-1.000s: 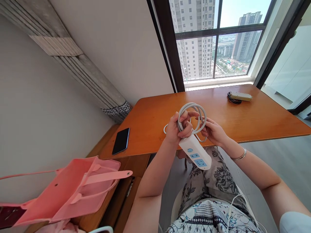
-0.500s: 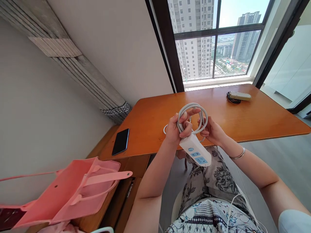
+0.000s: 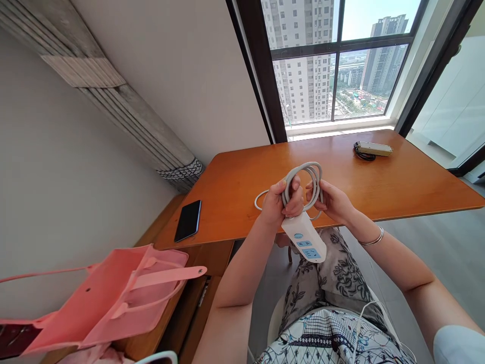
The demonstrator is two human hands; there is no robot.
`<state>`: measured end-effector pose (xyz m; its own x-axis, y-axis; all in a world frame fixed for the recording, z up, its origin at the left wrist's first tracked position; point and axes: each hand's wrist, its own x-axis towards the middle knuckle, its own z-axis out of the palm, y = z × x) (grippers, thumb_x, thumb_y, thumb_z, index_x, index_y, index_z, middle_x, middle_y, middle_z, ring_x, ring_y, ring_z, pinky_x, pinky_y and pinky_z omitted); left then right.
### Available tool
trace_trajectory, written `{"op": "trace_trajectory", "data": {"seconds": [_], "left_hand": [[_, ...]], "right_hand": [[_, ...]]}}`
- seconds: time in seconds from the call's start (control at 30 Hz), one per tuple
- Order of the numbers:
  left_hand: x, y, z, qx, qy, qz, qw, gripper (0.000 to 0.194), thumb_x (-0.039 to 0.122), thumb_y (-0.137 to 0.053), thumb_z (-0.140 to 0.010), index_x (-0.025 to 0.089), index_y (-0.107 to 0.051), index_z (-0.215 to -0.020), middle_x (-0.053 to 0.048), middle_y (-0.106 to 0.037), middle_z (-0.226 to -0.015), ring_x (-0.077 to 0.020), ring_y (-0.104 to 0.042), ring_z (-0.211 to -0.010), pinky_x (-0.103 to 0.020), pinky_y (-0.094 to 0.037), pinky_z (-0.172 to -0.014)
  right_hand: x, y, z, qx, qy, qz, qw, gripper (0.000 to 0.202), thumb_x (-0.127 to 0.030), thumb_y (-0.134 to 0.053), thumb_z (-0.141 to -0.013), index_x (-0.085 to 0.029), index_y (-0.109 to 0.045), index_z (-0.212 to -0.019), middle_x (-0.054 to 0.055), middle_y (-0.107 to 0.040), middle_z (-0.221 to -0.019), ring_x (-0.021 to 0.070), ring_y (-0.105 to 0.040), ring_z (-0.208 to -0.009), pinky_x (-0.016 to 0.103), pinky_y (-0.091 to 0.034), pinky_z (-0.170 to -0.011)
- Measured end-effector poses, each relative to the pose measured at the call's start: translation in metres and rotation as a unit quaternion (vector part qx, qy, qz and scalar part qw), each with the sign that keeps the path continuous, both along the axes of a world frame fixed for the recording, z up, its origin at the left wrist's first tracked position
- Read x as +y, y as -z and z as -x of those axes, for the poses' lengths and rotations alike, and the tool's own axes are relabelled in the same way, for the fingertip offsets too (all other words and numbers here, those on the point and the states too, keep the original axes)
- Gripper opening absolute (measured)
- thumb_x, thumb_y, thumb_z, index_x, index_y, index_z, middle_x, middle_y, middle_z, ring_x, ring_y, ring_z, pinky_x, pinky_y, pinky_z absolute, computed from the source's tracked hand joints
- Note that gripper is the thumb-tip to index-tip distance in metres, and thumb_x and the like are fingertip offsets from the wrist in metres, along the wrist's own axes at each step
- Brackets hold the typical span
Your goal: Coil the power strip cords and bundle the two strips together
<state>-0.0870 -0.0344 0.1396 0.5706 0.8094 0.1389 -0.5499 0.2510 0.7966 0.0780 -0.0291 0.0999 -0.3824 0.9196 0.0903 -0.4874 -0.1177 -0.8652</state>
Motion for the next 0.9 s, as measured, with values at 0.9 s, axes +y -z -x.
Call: {"op": "trace_trajectory", "data": {"seconds": [0.9], "left_hand": [[0.014, -0.012, 0.004, 0.121, -0.007, -0.012, 0.993, 0.048, 0.064, -0.064, -0.086, 0.018, -0.056, -0.079, 0.009, -0.037, -0.045, -0.0106, -0.046, -0.039, -0.023, -0.041, -0.046]], "right_hand": [[0.004, -0.011, -0.008, -0.113, 0.13, -0.056, 0.983, 0.049, -0.067, -0.066, -0.076, -0.02, -0.052, -0.077, -0.005, -0.039, -0.06, 0.0063, -0.02, -0.049, 0.024, -0.012, -0.046]]}}
